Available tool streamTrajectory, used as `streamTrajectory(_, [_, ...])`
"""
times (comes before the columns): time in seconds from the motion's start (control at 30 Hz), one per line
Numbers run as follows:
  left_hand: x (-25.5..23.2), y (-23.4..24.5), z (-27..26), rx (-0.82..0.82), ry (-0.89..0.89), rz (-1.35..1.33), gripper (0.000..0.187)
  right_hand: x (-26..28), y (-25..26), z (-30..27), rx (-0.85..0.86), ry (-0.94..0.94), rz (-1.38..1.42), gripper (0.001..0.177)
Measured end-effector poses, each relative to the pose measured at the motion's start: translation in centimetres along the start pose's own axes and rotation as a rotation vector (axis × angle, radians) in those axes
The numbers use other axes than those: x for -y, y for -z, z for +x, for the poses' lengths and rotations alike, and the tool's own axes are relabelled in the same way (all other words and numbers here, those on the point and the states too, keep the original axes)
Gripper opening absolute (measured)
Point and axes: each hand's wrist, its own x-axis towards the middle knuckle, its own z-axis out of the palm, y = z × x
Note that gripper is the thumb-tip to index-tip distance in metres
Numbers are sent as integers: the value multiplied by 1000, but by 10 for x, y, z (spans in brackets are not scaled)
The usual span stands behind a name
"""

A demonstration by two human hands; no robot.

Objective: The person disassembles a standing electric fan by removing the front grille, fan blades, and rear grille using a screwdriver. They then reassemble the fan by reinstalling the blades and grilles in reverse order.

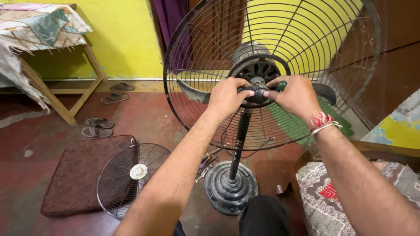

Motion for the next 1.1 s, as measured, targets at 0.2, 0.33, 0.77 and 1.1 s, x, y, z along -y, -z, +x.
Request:
streamTrajectory(0.2, [0, 0, -2, -8, 17, 10, 28, 4, -1, -5, -16, -43, 34, 34])
streamTrajectory(0.33, [-1, 0, -1, -29, -26, 52, 30, 2, -1, -4, -54, 11, 67, 34])
streamTrajectory(0.77, [-1, -4, -4, -29, 18, 47, 27, 9, -6, -16, -102, -41, 60, 33])
streamTrajectory(1.1, [-6, -1, -9, -35, -5, -21, 24, 4, -5, -20, -102, -59, 140, 33])
